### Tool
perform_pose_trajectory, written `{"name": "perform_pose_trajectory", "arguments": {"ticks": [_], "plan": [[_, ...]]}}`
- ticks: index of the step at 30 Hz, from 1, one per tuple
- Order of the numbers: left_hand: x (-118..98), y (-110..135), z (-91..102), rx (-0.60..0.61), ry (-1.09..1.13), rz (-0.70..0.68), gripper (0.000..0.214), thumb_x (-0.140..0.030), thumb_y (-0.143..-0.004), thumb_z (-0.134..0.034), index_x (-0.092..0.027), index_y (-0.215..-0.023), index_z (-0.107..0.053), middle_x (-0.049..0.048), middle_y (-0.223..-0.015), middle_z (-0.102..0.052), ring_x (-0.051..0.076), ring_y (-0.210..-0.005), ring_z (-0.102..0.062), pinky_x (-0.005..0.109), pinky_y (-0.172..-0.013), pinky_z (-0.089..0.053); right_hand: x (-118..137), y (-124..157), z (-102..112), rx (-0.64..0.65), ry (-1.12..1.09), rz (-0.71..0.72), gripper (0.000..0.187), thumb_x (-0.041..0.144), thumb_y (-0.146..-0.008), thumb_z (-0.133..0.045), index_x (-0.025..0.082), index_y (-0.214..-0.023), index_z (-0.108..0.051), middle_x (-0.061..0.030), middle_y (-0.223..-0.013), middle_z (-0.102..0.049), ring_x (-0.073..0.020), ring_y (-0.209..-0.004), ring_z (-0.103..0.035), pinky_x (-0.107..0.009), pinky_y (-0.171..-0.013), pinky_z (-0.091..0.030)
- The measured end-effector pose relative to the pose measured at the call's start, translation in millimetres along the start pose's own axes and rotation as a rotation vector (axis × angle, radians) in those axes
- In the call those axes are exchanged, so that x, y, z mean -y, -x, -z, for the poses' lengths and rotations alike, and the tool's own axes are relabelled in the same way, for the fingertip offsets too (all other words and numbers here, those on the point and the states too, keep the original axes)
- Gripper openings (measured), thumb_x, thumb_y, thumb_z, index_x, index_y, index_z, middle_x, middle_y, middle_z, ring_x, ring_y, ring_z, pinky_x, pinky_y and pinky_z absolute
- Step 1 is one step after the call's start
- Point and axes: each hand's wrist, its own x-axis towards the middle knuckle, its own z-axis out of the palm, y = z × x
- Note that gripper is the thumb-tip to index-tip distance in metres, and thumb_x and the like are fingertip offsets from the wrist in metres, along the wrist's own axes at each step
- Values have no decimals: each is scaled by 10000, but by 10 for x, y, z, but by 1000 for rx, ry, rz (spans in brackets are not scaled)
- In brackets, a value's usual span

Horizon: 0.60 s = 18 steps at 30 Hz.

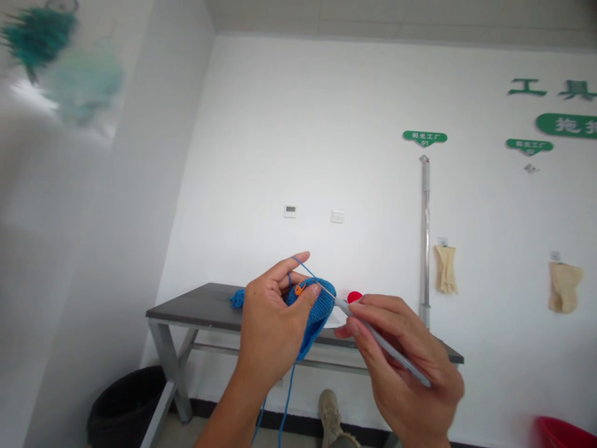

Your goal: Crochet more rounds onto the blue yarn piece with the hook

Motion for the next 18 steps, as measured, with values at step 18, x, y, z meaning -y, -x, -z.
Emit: {"name": "perform_pose_trajectory", "arguments": {"ticks": [18], "plan": [[-54,131,17,201,474,155,484,-210,-749,-945,-153,-1210,-811,11,-756,-764,100,-599,-652,197,-574,-512,84,-19,-174,-221,-511,-457,74,305,-910,-816,238,-906,-848,-18,-748,-759,-115,-575,-701,-217,-562,-607]]}}
